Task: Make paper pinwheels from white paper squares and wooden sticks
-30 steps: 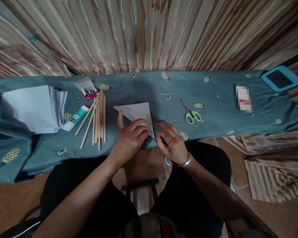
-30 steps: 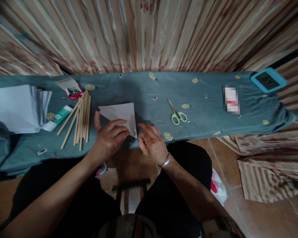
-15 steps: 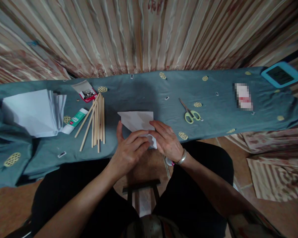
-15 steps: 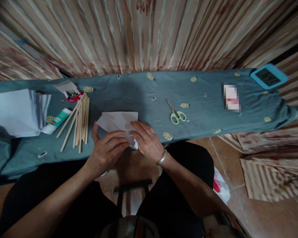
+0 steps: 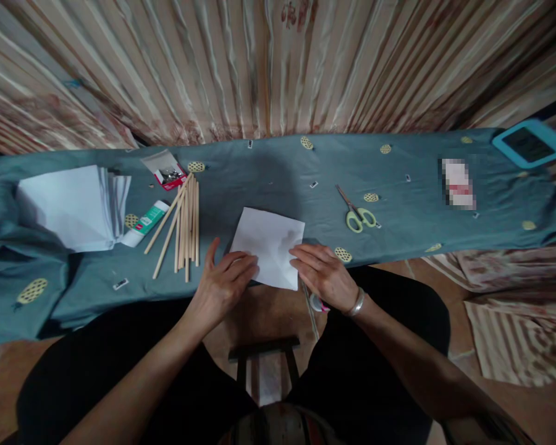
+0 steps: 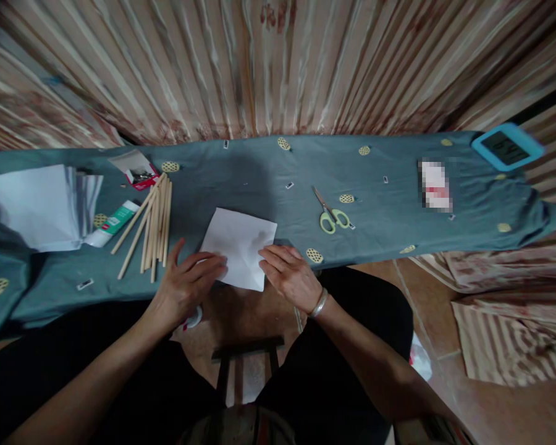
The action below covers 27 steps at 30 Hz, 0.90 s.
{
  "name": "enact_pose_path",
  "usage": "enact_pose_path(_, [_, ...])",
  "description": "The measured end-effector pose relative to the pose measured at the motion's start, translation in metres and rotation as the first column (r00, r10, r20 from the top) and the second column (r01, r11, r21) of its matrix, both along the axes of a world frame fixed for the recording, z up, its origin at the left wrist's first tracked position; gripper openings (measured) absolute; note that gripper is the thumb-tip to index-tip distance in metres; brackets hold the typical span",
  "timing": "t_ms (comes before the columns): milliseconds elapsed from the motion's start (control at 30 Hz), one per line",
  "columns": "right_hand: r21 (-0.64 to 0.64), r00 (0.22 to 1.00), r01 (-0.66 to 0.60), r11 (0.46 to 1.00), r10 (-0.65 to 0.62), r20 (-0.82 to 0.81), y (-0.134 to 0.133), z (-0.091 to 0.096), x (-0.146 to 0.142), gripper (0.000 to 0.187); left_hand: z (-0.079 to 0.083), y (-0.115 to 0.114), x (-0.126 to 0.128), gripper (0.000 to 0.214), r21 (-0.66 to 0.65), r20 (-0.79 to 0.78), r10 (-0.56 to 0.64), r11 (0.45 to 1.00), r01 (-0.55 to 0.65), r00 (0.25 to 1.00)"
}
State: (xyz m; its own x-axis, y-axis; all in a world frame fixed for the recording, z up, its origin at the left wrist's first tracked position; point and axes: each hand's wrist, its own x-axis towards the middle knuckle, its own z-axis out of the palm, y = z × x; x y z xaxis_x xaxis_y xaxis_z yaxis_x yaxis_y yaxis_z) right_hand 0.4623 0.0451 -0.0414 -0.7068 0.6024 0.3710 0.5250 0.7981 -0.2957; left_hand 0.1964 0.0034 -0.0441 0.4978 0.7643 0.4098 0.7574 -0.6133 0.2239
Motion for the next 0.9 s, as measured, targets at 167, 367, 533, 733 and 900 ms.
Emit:
enact_pose_path(167, [-0.232, 0.994, 0.030, 0.972, -0.053, -0.094, 0.010, 0.003, 0.000, 0.018, -0.002, -0.006, -0.001, 0.026, -0.057, 0.034, 0.003, 0.998, -0.001, 0.999])
enact_pose_path(367, [-0.402, 0.953, 0.012, 0.916, -0.132, -0.273, 0.032, 0.008, -0.018, 0.012, 0.001, -0.005, 0.004, 0.017, -0.027, 0.084, 0.024, 0.999, -0.022, 0.996])
enact_pose_path(533, [-0.464, 0.943, 0.088, 0.882, -0.224, -0.245, 0.052, 0.007, -0.037, 0.016, 0.000, -0.003, 0.001, 0.018, -0.110, 0.202, 0.093, 0.991, -0.072, 0.975])
enact_pose_path(733, [-0.492, 0.944, 0.140, 0.859, -0.266, -0.195, 0.068, -0.001, -0.052, 0.017, -0.007, 0.002, -0.009, 0.020, -0.202, 0.320, 0.205, 0.969, -0.144, 0.925])
enact_pose_path(900, [-0.393, 0.946, 0.155, 0.906, -0.251, -0.207, 0.076, -0.008, -0.064, 0.015, -0.003, 0.003, -0.013, 0.039, -0.237, 0.309, 0.294, 0.945, -0.226, 0.905])
